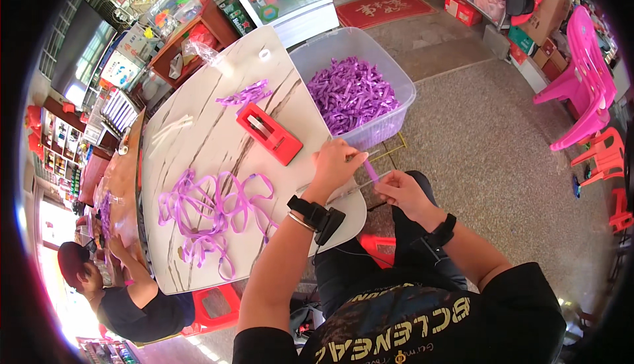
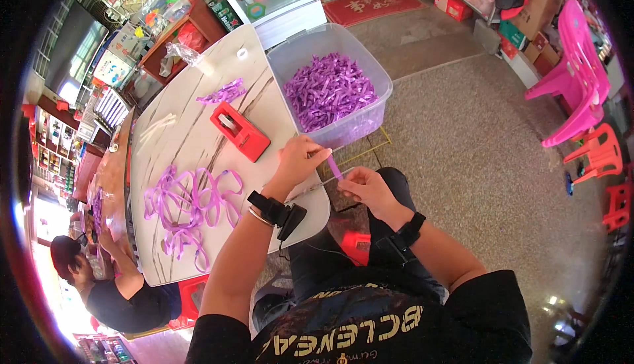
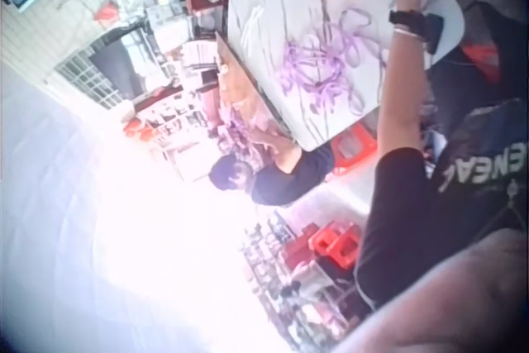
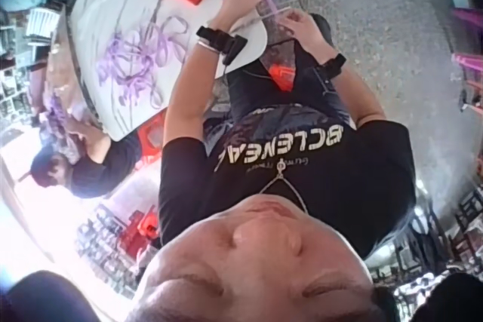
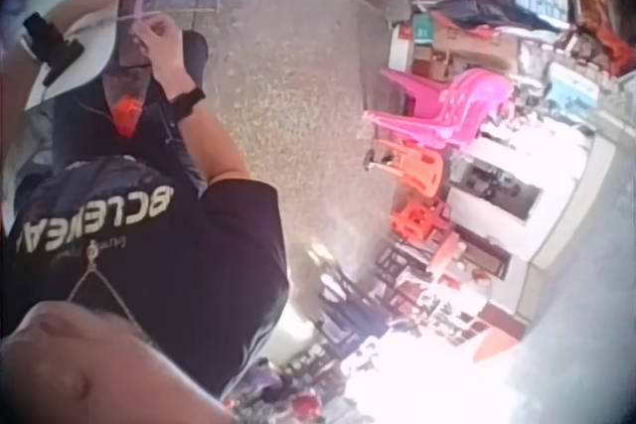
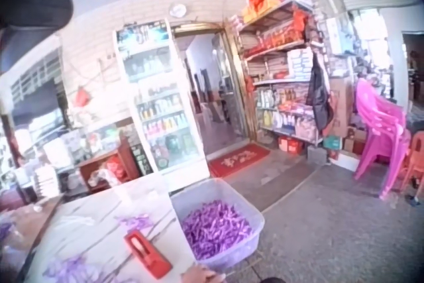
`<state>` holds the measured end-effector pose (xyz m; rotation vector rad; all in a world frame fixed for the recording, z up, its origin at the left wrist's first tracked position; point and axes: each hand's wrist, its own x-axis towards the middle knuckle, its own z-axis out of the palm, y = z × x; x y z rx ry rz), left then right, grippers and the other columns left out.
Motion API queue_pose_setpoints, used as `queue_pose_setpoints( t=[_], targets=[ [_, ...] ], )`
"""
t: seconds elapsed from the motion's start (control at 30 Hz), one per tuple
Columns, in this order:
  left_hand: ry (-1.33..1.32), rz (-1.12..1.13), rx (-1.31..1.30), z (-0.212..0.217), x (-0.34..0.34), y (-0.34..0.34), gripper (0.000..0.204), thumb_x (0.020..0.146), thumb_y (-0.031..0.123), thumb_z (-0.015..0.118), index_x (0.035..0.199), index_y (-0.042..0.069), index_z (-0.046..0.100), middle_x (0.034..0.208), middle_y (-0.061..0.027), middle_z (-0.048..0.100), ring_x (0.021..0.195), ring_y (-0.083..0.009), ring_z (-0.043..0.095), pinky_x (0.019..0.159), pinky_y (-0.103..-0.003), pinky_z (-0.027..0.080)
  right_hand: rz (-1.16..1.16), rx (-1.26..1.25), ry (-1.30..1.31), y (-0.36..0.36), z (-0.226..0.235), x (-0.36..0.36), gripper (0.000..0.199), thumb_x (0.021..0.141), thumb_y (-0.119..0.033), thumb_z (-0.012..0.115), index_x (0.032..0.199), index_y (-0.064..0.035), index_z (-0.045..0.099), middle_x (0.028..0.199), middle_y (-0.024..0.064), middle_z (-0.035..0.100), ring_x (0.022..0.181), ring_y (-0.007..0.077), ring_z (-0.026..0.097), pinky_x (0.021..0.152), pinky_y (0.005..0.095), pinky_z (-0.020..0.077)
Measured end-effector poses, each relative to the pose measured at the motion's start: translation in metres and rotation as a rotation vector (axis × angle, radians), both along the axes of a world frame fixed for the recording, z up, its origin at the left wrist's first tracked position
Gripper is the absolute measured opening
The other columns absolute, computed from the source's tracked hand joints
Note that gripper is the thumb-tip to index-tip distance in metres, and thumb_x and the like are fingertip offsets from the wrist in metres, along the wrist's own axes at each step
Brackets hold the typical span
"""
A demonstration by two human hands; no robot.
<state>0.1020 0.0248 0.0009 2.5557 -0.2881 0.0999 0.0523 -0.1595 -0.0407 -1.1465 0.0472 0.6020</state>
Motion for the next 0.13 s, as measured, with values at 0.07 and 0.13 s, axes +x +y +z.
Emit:
queue_pose_setpoints(
  t=[0.07, 0.13],
  targets=[
    [-0.013, -0.003, 0.024, -0.0015, -0.0002, 0.002, 0.027, 0.071, 0.038, 0.062, 0.072, 0.012, 0.067, 0.069, -0.0064, 0.053, 0.07, -0.0226, 0.052, 0.057, -0.038, 0.033, 0.022, 0.01, 0.017, -0.0005, 0.0028, 0.0022, 0.011, 0.08, -0.015, 0.061, 0.083, -0.0053, 0.056, 0.073, 0.0001, 0.058, 0.059, 0.0047, 0.049, 0.051, 0.0162, 0.037],
    [0.037, 0.033, -0.205, -0.0043, -0.0036, 0.0002, 0.024, 0.07, 0.037, 0.062, 0.079, 0.015, 0.068, 0.076, -0.0045, 0.054, 0.082, -0.0229, 0.052, 0.07, -0.041, 0.031, 0.042, 0.018, 0.036, -0.0017, 0.0045, 0.0045, 0.012, 0.079, -0.015, 0.062, 0.083, -0.0043, 0.057, 0.072, -0.0002, 0.058, 0.059, 0.0051, 0.05, 0.05, 0.0162, 0.0369]
  ],
)
